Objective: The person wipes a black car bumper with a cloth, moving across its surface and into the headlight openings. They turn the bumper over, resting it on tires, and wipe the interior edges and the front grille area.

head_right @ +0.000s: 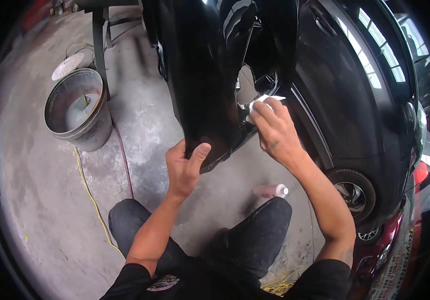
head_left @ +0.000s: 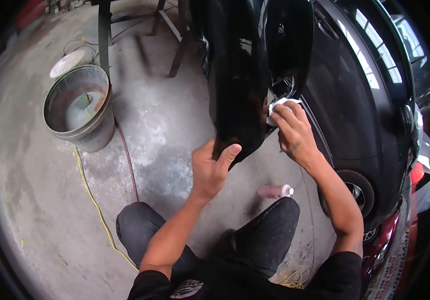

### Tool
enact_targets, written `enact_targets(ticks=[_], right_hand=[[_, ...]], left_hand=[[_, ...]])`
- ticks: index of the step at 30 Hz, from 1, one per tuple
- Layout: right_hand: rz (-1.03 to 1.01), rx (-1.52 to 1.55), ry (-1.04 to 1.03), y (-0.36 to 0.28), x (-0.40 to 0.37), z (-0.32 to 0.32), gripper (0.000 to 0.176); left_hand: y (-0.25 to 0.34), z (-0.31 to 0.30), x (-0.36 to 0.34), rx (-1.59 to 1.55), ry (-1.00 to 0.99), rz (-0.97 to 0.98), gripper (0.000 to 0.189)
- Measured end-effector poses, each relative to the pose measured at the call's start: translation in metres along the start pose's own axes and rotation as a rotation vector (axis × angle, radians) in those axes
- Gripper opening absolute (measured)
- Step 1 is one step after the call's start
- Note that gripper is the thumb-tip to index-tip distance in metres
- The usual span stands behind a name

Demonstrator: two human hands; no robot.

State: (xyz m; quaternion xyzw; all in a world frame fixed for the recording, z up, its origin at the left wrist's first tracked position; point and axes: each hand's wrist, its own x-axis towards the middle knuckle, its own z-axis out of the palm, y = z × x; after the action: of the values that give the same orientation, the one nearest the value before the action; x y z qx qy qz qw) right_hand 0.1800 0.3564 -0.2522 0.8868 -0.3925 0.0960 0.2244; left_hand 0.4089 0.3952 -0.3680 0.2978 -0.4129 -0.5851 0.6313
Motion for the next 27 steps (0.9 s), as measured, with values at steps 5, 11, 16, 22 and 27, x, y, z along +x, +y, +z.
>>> enact_targets(ticks=[5, 11, 16, 22, 27], right_hand=[[-0.028, 0.315, -0.152, 0.033, 0.007, -0.042, 0.041], [0.245, -0.198, 0.072, 0.008, 0.014, -0.005, 0.054], [0.289, -0.197, 0.335, -0.044, -0.023, 0.055, 0.047], [0.178, -0.077, 0.287, -0.069, -0.048, 0.058, 0.040], [0.353, 0.344, 0.309, -0.055, -0.079, 0.062, 0.046]], left_hand=[[-0.002, 0.006, -0.001, 0.007, 0.006, 0.001, 0.038], [-0.002, 0.002, -0.003, 0.009, 0.009, 0.018, 0.041], [-0.002, 0.002, -0.002, 0.047, -0.019, 0.026, 0.038], [-0.008, 0.000, -0.001, 0.062, 0.074, 0.130, 0.034], [-0.012, -0.002, 0.001, 0.086, 0.023, 0.134, 0.037]])
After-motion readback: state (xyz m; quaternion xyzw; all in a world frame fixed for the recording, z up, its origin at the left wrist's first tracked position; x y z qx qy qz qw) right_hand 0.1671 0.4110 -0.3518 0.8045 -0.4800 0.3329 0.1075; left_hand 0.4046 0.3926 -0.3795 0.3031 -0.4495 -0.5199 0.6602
